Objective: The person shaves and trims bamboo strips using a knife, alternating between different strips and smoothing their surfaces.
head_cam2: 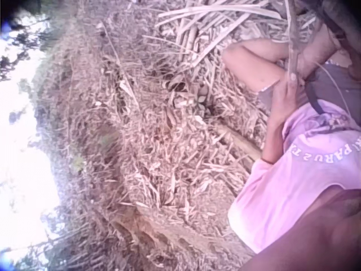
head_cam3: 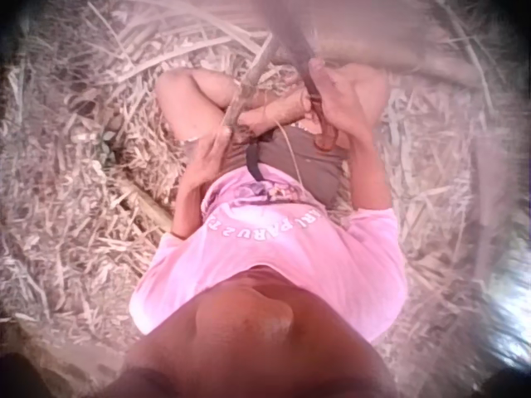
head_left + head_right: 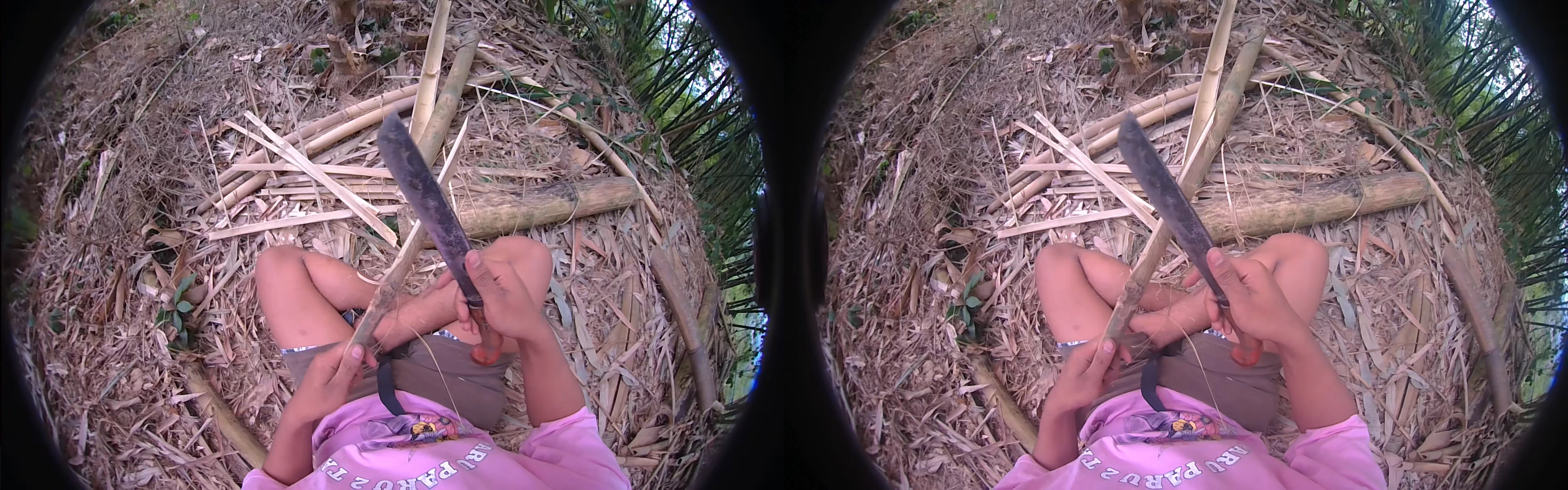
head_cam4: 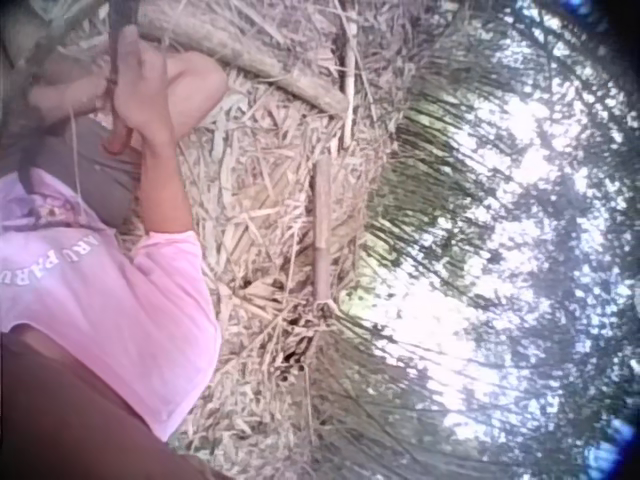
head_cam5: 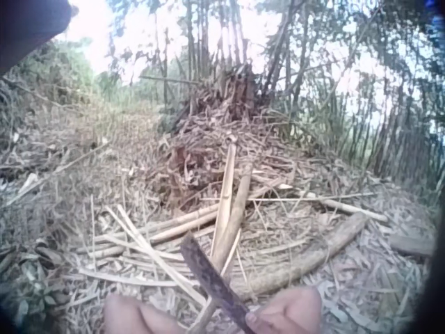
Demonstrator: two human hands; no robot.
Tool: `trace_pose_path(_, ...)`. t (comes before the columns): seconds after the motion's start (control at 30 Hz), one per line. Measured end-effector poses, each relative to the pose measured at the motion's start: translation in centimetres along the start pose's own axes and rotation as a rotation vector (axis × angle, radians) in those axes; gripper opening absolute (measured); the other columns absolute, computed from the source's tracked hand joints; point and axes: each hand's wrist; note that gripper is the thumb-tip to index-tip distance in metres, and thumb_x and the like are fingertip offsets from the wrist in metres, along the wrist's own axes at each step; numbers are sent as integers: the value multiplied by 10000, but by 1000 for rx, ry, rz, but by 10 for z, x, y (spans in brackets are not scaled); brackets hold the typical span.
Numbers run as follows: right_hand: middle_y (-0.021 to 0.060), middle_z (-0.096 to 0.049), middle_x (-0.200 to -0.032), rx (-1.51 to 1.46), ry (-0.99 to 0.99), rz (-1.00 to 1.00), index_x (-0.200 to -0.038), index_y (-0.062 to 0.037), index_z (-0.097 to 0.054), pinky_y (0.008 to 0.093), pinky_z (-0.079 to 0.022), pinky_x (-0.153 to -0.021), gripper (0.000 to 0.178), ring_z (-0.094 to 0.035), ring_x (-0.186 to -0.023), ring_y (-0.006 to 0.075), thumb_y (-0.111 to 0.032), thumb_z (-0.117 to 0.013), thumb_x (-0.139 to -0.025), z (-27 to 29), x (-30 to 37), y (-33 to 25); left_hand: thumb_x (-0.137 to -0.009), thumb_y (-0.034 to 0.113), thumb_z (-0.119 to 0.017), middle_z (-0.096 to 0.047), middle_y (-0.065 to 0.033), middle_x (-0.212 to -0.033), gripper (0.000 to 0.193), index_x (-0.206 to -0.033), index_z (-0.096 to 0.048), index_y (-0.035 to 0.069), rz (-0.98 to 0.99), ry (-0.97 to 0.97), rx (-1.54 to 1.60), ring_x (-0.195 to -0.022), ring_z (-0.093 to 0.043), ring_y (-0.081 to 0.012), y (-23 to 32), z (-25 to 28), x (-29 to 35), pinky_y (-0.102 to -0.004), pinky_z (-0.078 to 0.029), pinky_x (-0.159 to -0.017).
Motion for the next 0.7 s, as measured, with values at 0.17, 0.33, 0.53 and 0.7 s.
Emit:
trace_pose_path(0.17, 24, -558, -581, 61, 50, 31, -1028, 13, -632, 220, -427, -434, 555, -531, -478, 82, -452, -332, -1069, -6, 7, -8, -1059, 283, -454, -499, -23, -634, 349, -882, -590, 15, -197, 172, -363, -576, -478, -108, 3, 14, -7, -273, -422, -559)
trace_pose_path(0.33, 25, -567, -575, 205, -130, -45, -976, 4, -638, 227, -433, -445, 500, -536, -478, 87, -381, -337, -1083, -23, 20, 0, -1013, 195, -533, -569, -167, -637, 210, -959, -614, 9, -263, 105, -441, -564, -585, -354, 0, 36, -9, -404, -462, -567)
trace_pose_path(0.53, -1, -535, -565, 328, 36, 98, -942, -2, -614, 221, -404, -445, 469, -507, -481, 74, -349, -335, -1086, -47, 27, 7, -997, 174, -546, -536, -184, -613, 177, -947, -627, 25, -317, 92, -362, -558, -577, -379, -24, 47, -15, -428, -440, -550)
trace_pose_path(0.7, -12, -512, -553, 212, 162, 164, -904, -7, -608, 232, -394, -444, 450, -476, -469, 65, -348, -372, -1078, -54, 25, 8, -984, 152, -562, -579, -171, -651, 152, -944, -632, 24, -338, 122, -377, -587, -600, -371, -26, 49, -15, -419, -458, -567)
Point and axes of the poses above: each hand's wrist, its own x-axis away from the middle knuckle, its own z-axis out of the back of the hand, y = z × x
